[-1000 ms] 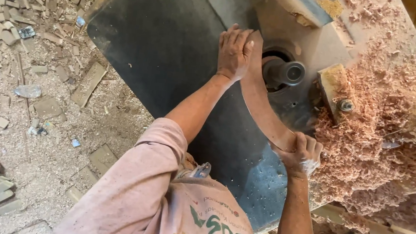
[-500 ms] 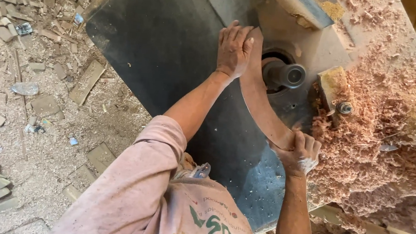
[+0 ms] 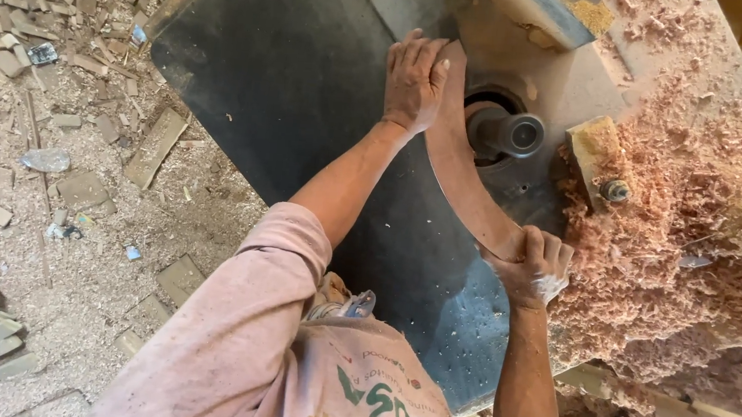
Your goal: The person uses a spindle shaper to smooth and shape a curved wooden piece. They repeatedly guide the wood against the rotating cutter, flipping the piece to work both sides and edges. The person inspects the wood between passes to check the finish.
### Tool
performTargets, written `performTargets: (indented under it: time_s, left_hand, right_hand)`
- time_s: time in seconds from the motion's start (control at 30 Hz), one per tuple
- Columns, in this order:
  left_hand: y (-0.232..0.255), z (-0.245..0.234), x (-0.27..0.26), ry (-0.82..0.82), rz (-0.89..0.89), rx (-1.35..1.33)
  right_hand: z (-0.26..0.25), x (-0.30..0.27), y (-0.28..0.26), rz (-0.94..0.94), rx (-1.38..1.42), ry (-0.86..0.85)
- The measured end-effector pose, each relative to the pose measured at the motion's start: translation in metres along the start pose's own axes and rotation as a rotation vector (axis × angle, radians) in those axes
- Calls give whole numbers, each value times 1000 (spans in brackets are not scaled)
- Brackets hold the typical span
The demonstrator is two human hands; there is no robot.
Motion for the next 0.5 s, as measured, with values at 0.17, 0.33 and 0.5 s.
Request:
performTargets:
  time_s: [0.17,0.33,0.5]
  left_hand:
    - [-5,3,2,-22,-25,-12]
    - [-8,4,5,-6,-14,-14]
    - [-11,5,7,-13,-23,-4]
  right_hand:
    - [3,0,2,11,-25,-10]
    - [3,3,0,7,-36,-15]
    - [2,10,-3,13,-31,-20]
Point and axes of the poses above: each hand's wrist, its own x-axis towards the middle knuckle, its own z-axis out of the palm, y = z × x, the point moved 9 cm from there along x, towards the middle knuckle, and after that the axes turned 2 degrees about -y, right-handed, at the moved point
